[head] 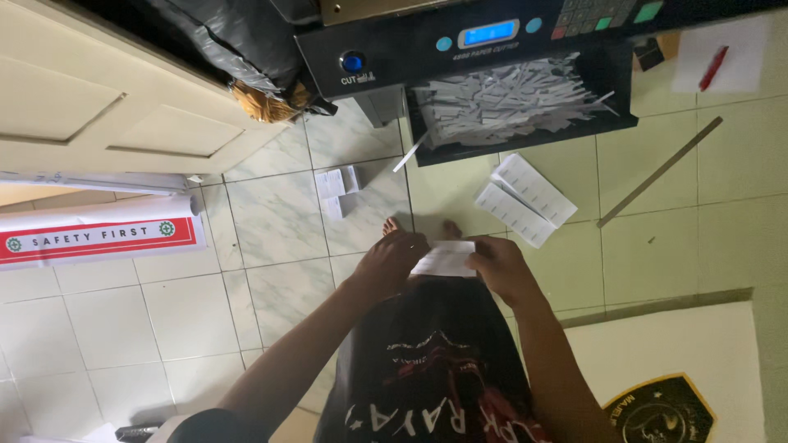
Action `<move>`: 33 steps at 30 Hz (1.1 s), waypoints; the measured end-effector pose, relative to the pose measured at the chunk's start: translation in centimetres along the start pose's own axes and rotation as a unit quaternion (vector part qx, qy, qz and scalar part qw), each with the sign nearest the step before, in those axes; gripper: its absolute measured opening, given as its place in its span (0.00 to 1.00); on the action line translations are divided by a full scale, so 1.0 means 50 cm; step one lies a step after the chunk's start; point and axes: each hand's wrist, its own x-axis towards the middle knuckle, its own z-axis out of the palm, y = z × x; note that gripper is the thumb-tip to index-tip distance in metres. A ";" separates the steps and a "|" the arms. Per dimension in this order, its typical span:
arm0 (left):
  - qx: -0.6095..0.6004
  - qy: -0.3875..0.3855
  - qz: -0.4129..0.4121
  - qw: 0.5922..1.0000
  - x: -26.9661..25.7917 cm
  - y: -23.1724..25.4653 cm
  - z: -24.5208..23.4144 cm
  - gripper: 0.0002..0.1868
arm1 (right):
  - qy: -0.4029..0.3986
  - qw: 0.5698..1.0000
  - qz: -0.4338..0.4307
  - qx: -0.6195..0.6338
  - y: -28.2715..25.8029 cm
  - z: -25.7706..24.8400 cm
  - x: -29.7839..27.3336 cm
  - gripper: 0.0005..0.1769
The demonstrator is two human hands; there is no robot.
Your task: The person picks up stacks of paper from the floor and places them into a paper cutting machine. They align the paper, operate the machine to cut the sheets, and then remove the cut pieces. The person repeats this process with multiple stacks of paper.
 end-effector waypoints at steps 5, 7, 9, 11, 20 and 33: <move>-0.067 0.048 0.030 0.996 0.051 0.024 0.069 0.26 | -0.015 0.997 0.065 0.030 0.019 -0.071 -0.002 0.27; -0.142 0.102 0.013 0.984 0.061 0.033 0.110 0.22 | -0.043 0.994 0.073 0.065 0.028 -0.091 -0.003 0.26; -0.158 0.119 -0.008 0.980 0.052 0.037 0.153 0.22 | -0.068 0.991 0.083 0.081 0.047 -0.095 0.010 0.27; -0.165 0.144 -0.021 0.975 0.066 0.010 0.176 0.22 | -0.089 0.988 0.081 0.094 0.060 -0.100 0.062 0.28; -0.218 0.215 -0.097 0.947 -0.069 -0.035 0.301 0.22 | -0.196 0.974 0.113 0.009 0.023 0.026 0.118 0.17; -0.380 0.394 -0.348 0.761 -0.245 -0.329 0.472 0.29 | -0.196 0.972 0.073 -0.110 0.306 0.384 0.461 0.15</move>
